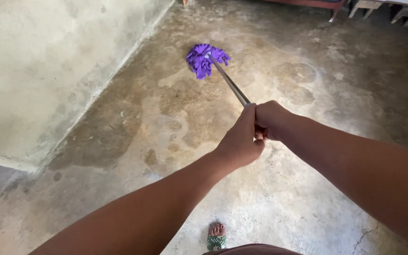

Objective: The recorder is mopping a concrete floor in a bedroom area.

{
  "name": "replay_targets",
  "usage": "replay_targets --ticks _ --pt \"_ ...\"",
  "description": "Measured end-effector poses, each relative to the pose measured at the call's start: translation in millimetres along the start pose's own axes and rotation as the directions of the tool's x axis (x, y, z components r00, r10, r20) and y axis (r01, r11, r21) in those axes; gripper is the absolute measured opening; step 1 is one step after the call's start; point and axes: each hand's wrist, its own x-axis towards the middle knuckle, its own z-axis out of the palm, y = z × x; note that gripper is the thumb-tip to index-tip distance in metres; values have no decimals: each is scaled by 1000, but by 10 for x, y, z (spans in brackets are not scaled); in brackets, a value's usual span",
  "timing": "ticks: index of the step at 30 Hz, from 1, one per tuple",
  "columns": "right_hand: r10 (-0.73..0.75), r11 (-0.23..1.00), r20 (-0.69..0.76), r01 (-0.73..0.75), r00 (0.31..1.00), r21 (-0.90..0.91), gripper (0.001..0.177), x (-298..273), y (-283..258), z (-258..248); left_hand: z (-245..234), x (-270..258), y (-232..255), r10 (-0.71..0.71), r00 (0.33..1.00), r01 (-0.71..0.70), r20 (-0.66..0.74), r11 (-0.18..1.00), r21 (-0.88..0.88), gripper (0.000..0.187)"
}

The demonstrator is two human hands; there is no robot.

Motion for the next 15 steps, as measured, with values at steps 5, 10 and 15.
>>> replay_targets --ticks 5,10,15 --pt "31 1000 -100 -31 995 1 22 -285 96 134 69 -24 -151 -20 1000 19 15 1000 14 73" --pt "-153 578 120 188 981 -794 20 -340 997 -241 558 -116 -150 111 988 -124 103 985 121 70" --pt "112 928 -70 -130 991 -349 20 -1613 1659 -696 1458 -316 -36 186 884 -418 430 725 547 87"
